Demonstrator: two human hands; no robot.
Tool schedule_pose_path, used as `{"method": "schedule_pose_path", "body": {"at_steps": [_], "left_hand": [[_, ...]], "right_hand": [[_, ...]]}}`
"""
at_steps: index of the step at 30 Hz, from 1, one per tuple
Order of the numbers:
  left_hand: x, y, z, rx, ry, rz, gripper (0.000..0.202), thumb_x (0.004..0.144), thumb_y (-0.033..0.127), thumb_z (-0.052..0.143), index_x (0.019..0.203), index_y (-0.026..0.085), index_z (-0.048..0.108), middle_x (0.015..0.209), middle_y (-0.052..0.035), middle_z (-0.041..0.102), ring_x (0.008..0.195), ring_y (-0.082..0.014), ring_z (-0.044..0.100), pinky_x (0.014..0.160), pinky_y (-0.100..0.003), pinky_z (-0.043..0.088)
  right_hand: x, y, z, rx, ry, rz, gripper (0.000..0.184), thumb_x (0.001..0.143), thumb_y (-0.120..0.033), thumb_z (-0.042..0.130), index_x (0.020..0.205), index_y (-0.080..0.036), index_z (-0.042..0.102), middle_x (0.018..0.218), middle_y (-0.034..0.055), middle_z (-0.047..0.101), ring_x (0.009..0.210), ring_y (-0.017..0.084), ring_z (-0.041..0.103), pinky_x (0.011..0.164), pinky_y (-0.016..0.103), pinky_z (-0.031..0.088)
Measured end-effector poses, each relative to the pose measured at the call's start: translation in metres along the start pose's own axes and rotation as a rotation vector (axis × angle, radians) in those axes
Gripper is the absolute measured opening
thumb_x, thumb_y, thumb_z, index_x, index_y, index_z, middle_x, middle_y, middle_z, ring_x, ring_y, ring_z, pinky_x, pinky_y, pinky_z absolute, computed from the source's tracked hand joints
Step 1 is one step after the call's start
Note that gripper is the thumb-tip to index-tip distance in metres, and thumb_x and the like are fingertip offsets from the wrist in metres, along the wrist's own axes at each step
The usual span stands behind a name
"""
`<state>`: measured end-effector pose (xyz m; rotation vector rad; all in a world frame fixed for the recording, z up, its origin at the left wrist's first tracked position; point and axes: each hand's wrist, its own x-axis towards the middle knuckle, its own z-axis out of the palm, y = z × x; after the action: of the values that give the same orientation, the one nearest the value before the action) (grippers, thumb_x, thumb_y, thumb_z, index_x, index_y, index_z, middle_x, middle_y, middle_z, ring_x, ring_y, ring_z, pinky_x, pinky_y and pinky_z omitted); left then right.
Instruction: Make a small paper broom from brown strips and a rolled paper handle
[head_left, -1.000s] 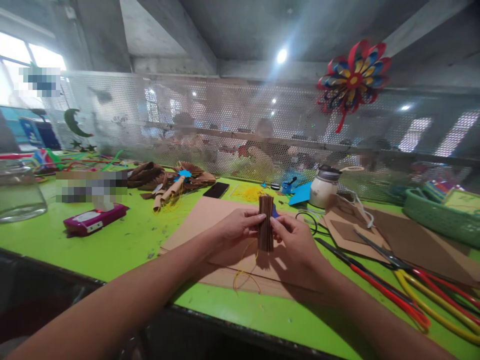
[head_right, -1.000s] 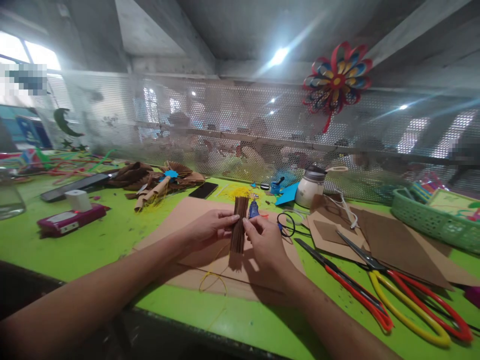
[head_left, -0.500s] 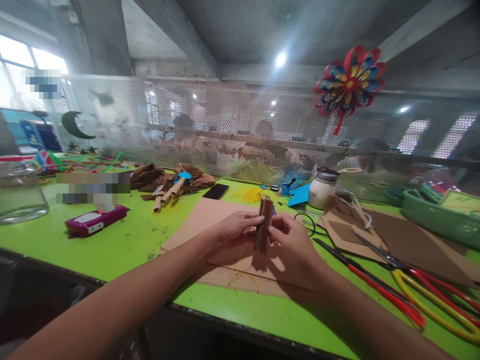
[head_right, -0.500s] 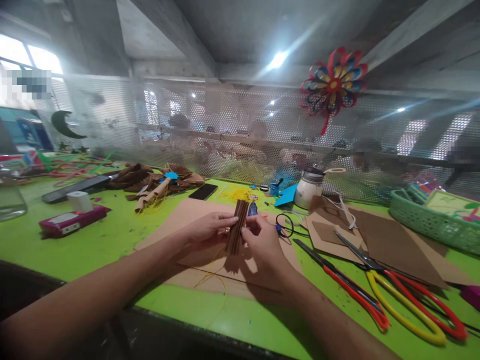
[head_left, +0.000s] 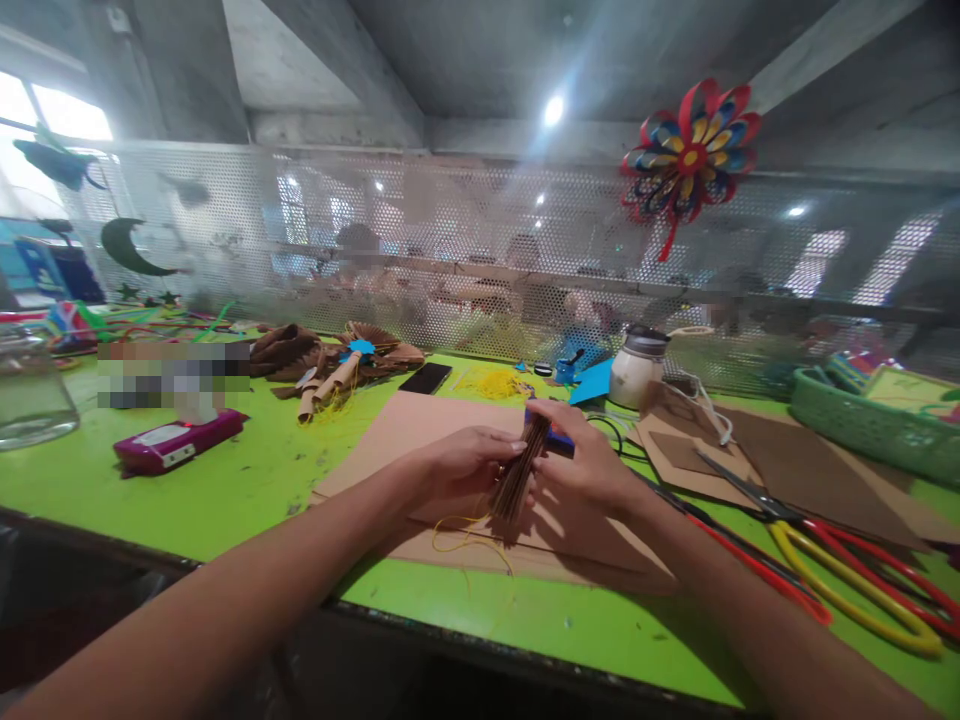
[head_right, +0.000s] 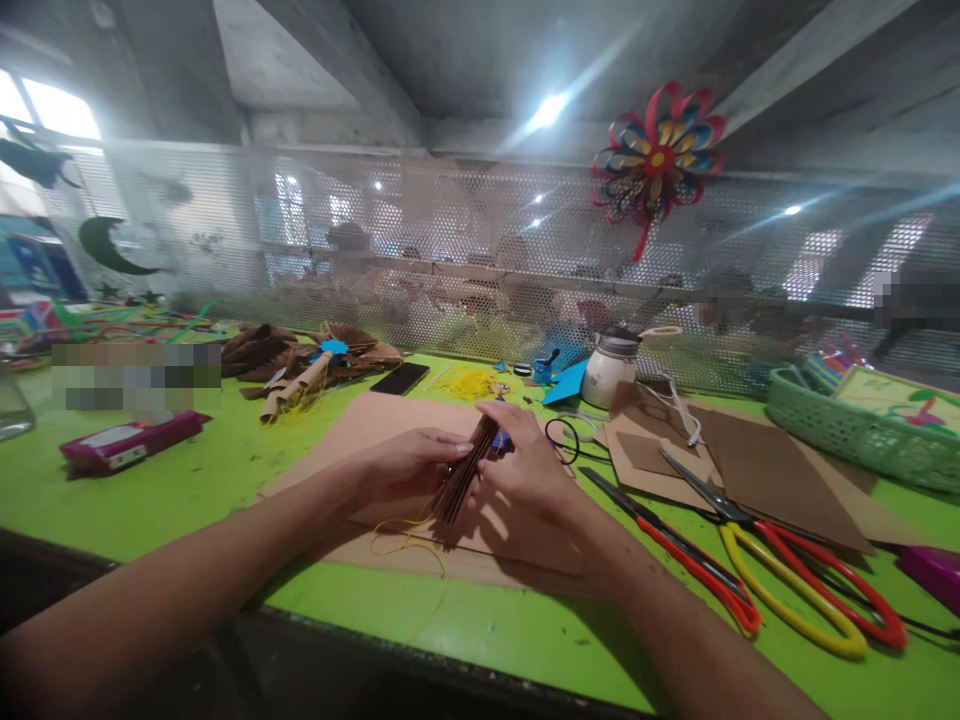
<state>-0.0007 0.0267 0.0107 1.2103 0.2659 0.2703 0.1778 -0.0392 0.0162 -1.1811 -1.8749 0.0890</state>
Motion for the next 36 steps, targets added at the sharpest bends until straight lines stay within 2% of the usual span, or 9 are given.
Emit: {"method": "schedule_pose_path", "body": {"at_steps": [3,9,14,17,22,28,33,36], "left_hand": [[0.0,0.0,0.001,0.007,-0.003,-0.038,0.027,0.081,0.028,0.055,0.1,0.009,0.057,0.082,-0.0111,0.063,0.073,-0.0212,0.063,0.075,-0.041,0.046],[-0.003,-0.002,0.008,0.003,0.019,-0.097,0.026,0.082,0.034,0.052,0.095,0.012,0.054,0.077,-0.0084,0.06,0.065,-0.0157,0.059,0.068,-0.034,0.045],[-0.005,-0.005,0.017,0.022,0.048,-0.062,0.032,0.082,0.036,0.054,0.107,0.018,0.047,0.075,-0.0055,0.059,0.06,-0.0133,0.057,0.066,-0.034,0.045],[-0.003,-0.004,0.018,0.183,0.075,-0.008,0.032,0.084,0.039,0.049,0.107,0.018,0.044,0.074,-0.0063,0.059,0.059,-0.0146,0.058,0.062,-0.033,0.045],[0.0,-0.001,0.017,0.546,0.153,0.058,0.036,0.085,0.049,0.042,0.098,0.016,0.047,0.069,-0.0052,0.06,0.056,-0.013,0.056,0.052,-0.025,0.04],[0.004,-0.002,0.019,0.719,0.227,0.126,0.033,0.084,0.046,0.043,0.086,0.015,0.054,0.066,-0.002,0.054,0.053,-0.0094,0.047,0.05,-0.022,0.036],[0.008,-0.003,0.009,0.955,0.237,0.216,0.033,0.084,0.044,0.042,0.083,0.014,0.057,0.07,-0.0046,0.058,0.059,-0.0123,0.051,0.054,-0.023,0.037],[0.008,-0.001,0.005,1.035,0.24,0.195,0.033,0.084,0.043,0.043,0.085,0.014,0.059,0.072,-0.0057,0.06,0.06,-0.0132,0.052,0.054,-0.023,0.037]], "right_hand": [[0.0,0.004,-0.003,0.053,-0.061,0.059,0.05,0.065,-0.014,0.059,0.114,-0.023,0.056,0.112,0.0064,0.058,0.106,0.022,0.051,0.091,0.041,0.04],[0.002,0.006,-0.005,0.3,-0.033,0.229,0.031,0.067,-0.019,0.06,0.098,-0.015,0.063,0.088,0.0061,0.064,0.079,0.018,0.062,0.073,0.034,0.049],[0.002,0.009,-0.002,0.366,0.007,0.255,0.031,0.065,-0.019,0.06,0.095,-0.012,0.063,0.087,0.0075,0.066,0.074,0.018,0.062,0.073,0.035,0.05],[0.001,0.013,0.001,0.324,0.026,0.267,0.032,0.065,-0.019,0.06,0.096,-0.011,0.064,0.086,0.008,0.067,0.076,0.019,0.062,0.074,0.036,0.049],[0.0,0.017,0.004,0.231,0.034,0.272,0.033,0.065,-0.015,0.057,0.096,-0.014,0.064,0.084,0.006,0.069,0.073,0.018,0.062,0.071,0.034,0.049],[0.001,0.019,-0.001,0.08,-0.074,0.194,0.032,0.062,-0.01,0.054,0.089,-0.018,0.069,0.087,0.0052,0.068,0.077,0.018,0.061,0.07,0.032,0.048],[0.001,0.013,-0.008,0.021,-0.139,0.182,0.026,0.064,-0.01,0.055,0.082,-0.019,0.071,0.082,0.0036,0.067,0.073,0.017,0.059,0.068,0.03,0.047],[0.001,0.01,-0.011,-0.025,-0.19,0.162,0.018,0.066,-0.014,0.059,0.078,-0.02,0.072,0.078,0.0034,0.067,0.071,0.017,0.058,0.066,0.029,0.045]]}}
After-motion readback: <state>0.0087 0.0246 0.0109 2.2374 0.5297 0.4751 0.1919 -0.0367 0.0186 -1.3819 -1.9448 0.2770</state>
